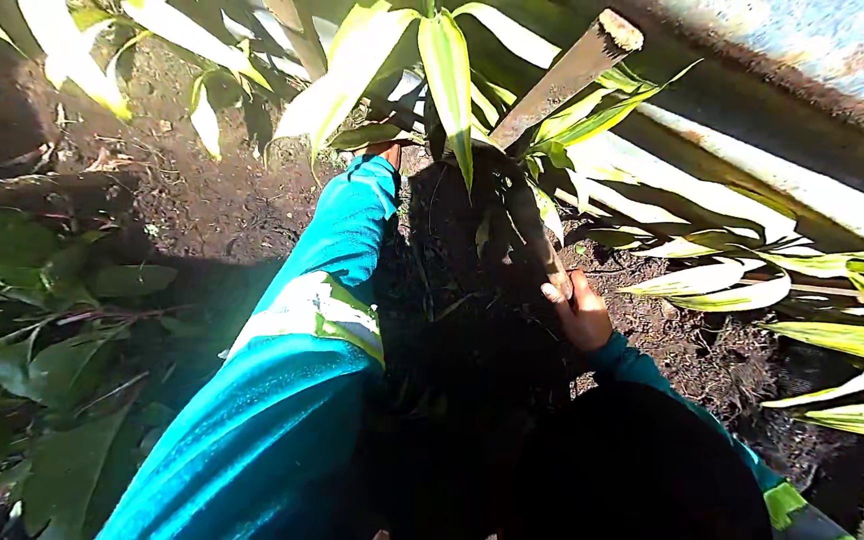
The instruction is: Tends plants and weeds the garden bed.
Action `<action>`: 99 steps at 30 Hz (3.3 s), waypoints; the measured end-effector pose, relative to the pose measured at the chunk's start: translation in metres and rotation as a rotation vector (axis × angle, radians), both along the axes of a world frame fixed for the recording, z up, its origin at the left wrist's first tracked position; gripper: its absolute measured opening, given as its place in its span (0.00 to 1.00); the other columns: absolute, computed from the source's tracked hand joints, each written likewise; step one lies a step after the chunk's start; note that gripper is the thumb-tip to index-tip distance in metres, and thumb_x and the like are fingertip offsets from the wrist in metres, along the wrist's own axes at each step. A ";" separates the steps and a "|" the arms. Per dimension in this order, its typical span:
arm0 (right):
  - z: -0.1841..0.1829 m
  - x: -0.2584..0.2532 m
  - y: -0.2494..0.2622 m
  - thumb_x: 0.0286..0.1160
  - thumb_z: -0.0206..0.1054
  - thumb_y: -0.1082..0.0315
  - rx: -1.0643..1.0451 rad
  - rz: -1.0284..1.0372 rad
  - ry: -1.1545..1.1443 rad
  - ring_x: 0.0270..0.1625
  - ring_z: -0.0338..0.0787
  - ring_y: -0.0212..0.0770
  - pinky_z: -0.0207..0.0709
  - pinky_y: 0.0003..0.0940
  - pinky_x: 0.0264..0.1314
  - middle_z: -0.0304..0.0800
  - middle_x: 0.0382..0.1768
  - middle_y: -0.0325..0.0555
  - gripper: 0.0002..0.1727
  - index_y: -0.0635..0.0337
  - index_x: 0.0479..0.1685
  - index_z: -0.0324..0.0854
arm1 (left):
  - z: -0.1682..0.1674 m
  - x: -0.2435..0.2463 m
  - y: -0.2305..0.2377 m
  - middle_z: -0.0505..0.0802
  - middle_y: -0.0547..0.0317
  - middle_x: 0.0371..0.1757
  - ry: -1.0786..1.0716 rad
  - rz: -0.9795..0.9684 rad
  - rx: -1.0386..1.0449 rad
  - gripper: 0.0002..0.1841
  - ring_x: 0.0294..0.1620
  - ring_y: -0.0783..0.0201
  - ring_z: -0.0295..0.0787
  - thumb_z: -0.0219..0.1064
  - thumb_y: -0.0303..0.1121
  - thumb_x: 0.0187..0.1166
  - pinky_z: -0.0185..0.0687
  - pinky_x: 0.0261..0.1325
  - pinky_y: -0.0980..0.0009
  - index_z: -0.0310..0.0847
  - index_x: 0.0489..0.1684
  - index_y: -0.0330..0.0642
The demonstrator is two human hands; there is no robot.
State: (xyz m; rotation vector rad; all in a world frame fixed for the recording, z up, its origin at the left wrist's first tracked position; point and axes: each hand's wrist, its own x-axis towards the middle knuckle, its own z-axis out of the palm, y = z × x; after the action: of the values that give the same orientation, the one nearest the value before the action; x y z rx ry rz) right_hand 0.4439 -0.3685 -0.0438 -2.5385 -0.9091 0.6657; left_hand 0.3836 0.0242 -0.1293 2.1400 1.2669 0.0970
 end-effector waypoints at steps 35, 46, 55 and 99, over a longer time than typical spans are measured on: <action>-0.011 -0.011 0.034 0.87 0.59 0.53 0.059 0.111 -0.070 0.43 0.92 0.74 0.82 0.71 0.46 0.90 0.40 0.74 0.29 0.77 0.66 0.75 | 0.046 -0.021 -0.022 0.87 0.39 0.73 -0.038 0.309 -0.093 0.23 0.80 0.47 0.79 0.66 0.40 0.84 0.67 0.84 0.49 0.82 0.71 0.34; -0.020 -0.016 0.013 0.85 0.60 0.54 0.254 0.082 -0.176 0.38 0.94 0.64 0.87 0.57 0.44 0.91 0.35 0.69 0.30 0.82 0.57 0.79 | 0.066 -0.004 -0.007 0.79 0.34 0.81 0.231 0.225 -0.127 0.23 0.86 0.44 0.71 0.52 0.35 0.93 0.62 0.87 0.50 0.74 0.78 0.28; -0.017 -0.009 0.047 0.86 0.61 0.55 0.066 0.057 0.140 0.49 0.91 0.68 0.80 0.67 0.56 0.89 0.44 0.71 0.28 0.76 0.68 0.74 | 0.043 -0.090 -0.005 0.88 0.23 0.65 0.340 -0.273 -0.146 0.23 0.73 0.27 0.82 0.46 0.39 0.95 0.69 0.75 0.29 0.81 0.66 0.28; -0.039 -0.069 0.109 0.97 0.49 0.59 -0.137 -0.067 0.662 0.28 0.85 0.41 0.84 0.37 0.40 0.83 0.33 0.55 0.28 0.79 0.77 0.60 | 0.095 -0.213 -0.184 0.87 0.40 0.36 -0.301 0.405 -0.253 0.17 0.37 0.48 0.85 0.54 0.35 0.93 0.80 0.45 0.47 0.80 0.40 0.28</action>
State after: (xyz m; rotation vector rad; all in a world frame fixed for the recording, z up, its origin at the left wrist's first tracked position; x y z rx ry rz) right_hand 0.3748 -0.2600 -0.0830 -2.1922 -0.5504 1.4626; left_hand 0.1708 -0.1602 -0.0339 1.5668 1.4260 0.3923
